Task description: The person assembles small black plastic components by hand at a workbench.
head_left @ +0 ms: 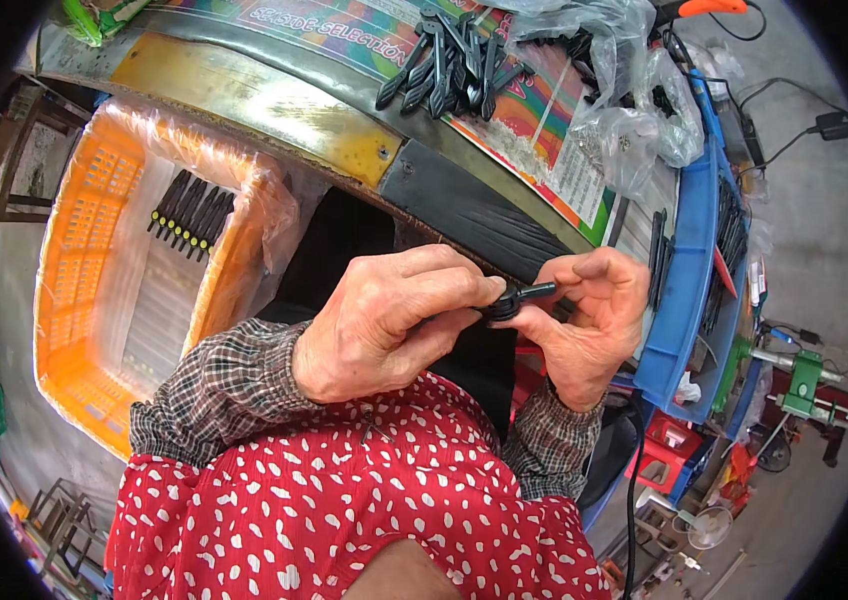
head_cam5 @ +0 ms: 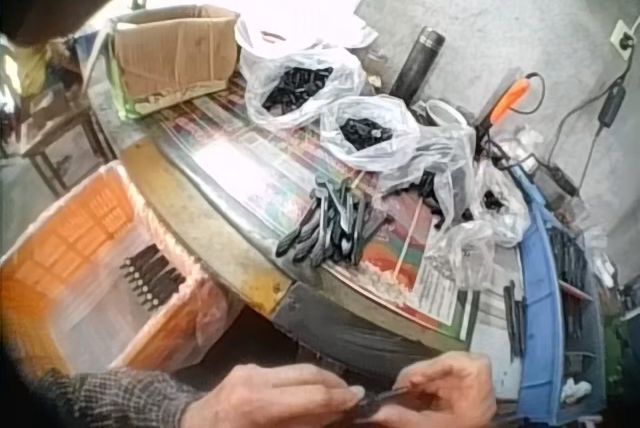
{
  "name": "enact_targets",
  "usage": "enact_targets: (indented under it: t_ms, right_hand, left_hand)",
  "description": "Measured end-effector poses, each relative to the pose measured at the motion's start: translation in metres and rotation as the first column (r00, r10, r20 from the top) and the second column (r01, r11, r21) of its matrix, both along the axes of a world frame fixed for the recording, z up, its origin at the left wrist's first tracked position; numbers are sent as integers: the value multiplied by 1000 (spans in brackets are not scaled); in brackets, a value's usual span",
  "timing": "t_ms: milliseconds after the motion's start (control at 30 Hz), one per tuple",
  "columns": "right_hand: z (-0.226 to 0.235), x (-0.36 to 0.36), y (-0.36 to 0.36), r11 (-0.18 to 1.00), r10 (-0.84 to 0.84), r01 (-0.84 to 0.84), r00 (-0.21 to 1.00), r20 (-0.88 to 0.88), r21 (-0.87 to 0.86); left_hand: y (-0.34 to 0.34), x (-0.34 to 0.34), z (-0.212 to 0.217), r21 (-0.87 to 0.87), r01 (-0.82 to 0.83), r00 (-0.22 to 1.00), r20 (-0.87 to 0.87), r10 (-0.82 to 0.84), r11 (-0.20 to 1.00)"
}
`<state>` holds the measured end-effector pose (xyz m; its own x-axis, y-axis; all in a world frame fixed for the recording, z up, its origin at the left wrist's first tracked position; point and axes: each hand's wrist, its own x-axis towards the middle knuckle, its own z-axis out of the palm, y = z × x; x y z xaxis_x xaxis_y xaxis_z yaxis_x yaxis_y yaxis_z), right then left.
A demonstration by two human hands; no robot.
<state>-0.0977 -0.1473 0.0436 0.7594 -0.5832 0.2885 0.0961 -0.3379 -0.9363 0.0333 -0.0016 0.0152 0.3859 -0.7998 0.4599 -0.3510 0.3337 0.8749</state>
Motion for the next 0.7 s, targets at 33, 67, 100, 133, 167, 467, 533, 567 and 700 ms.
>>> enact_targets:
  t_ms: [33,67,100,133,167,467,533,567,700]
  right_hand:
    - [0,-2,-5,985,8,-21,997,-77,-172]
    - [0,-3,-7,940,2,-55,988,-154,-336]
    - [-1,-4,-5,941,-1,-52,988,-154,-336]
    - [-2,-3,-4,950,-32,-14,990,-140,-313]
    - [-3,-2,-3,957,-63,24,990,-126,-290]
    - [-13,-2,5,903,-11,5,1000,-13,-429]
    - [-13,-3,12,890,-25,11,999,-25,-456]
    - [-17,-4,15,890,-22,9,999,-24,-456]
    - [-20,-1,23,832,-96,101,995,37,-546]
  left_hand:
    - [1,0,-1,27,5,1000,7,-5,1000]
    - [1,0,-2,54,9,1000,14,-10,998]
    - [1,-2,-3,55,12,1000,13,-13,998]
    - [0,-4,-6,38,7,999,-39,-6,999]
    - [-1,-5,-8,20,1,996,-92,1,1000]
    - [2,-15,-6,116,37,901,-434,18,993]
    - [1,-19,-7,93,30,876,-482,18,995]
    - [1,-21,-7,71,24,848,-529,17,997]
    - [3,-24,-6,113,51,789,-614,30,992]
